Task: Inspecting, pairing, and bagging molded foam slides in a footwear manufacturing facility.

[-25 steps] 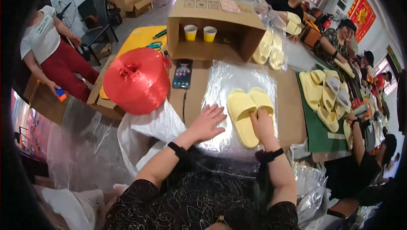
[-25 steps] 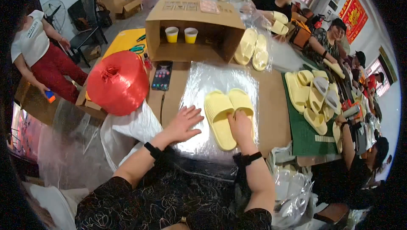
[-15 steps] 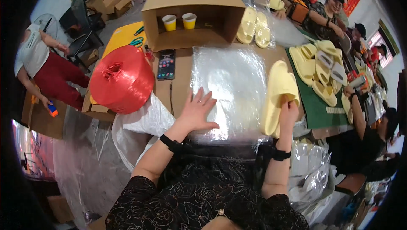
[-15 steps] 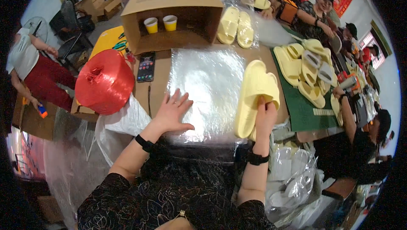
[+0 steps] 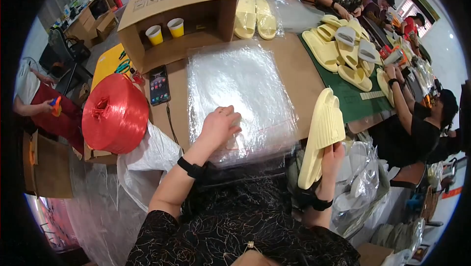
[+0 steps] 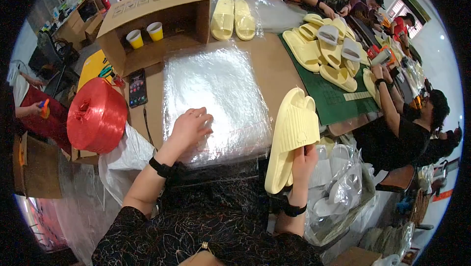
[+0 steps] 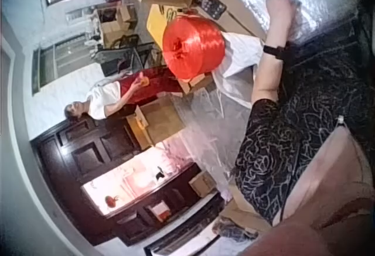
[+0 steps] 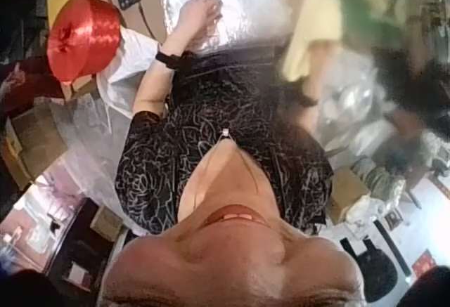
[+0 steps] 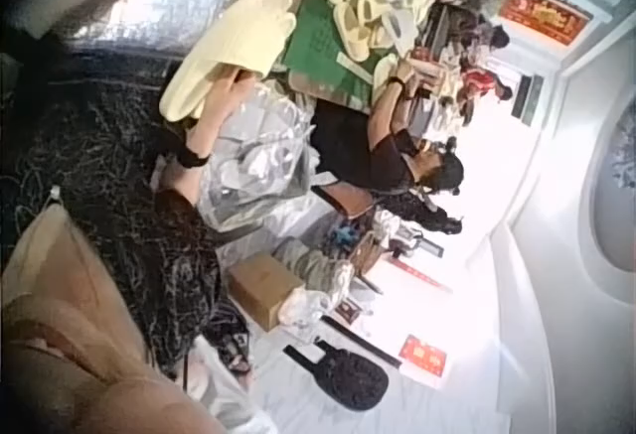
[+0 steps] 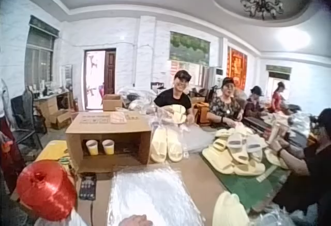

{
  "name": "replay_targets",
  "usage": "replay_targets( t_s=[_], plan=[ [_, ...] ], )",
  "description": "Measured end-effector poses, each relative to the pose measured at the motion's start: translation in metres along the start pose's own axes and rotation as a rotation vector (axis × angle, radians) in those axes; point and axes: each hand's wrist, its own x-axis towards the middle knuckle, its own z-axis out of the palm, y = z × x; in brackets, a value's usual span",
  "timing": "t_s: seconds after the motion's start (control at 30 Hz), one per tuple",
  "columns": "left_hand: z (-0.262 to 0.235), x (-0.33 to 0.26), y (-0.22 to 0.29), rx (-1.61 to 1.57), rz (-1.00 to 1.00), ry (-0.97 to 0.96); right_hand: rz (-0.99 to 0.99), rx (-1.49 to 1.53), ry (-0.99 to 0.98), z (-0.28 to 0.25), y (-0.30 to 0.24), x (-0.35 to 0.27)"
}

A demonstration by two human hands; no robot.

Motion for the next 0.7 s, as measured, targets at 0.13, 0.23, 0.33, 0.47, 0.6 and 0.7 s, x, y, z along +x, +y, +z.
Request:
replay_targets(
  t_s=[0.13,0.23,0.33,0.47,0.6,0.7],
  plan=[
    [0.000,0.003,0.000,-0.163,-0.079,0.099,-0.036,-0.170,-0.195,-0.007,-0.012,-0.006],
    [0.006,0.006,-0.008,-0.276,-0.078,0.215,-0.115,-0.272,-0.369,0.011,-0.039,-0.018],
    [0.001,0.009,-0.007,-0.386,-0.165,0.130,-0.199,-0.280,-0.543,0.032,-0.047,-0.027],
    [-0.003,0.011,-0.007,-0.411,-0.144,0.166,-0.277,-0.377,-0.705,0.052,-0.057,-0.030],
    [-0.009,0.011,-0.002,-0.587,-0.161,0.096,-0.308,-0.535,-0.795,0.060,-0.049,-0.032],
    [-0.010,0.006,-0.004,-0.712,-0.264,0.253,-0.276,-0.770,-0.813,0.061,-0.044,-0.036]
  ],
)
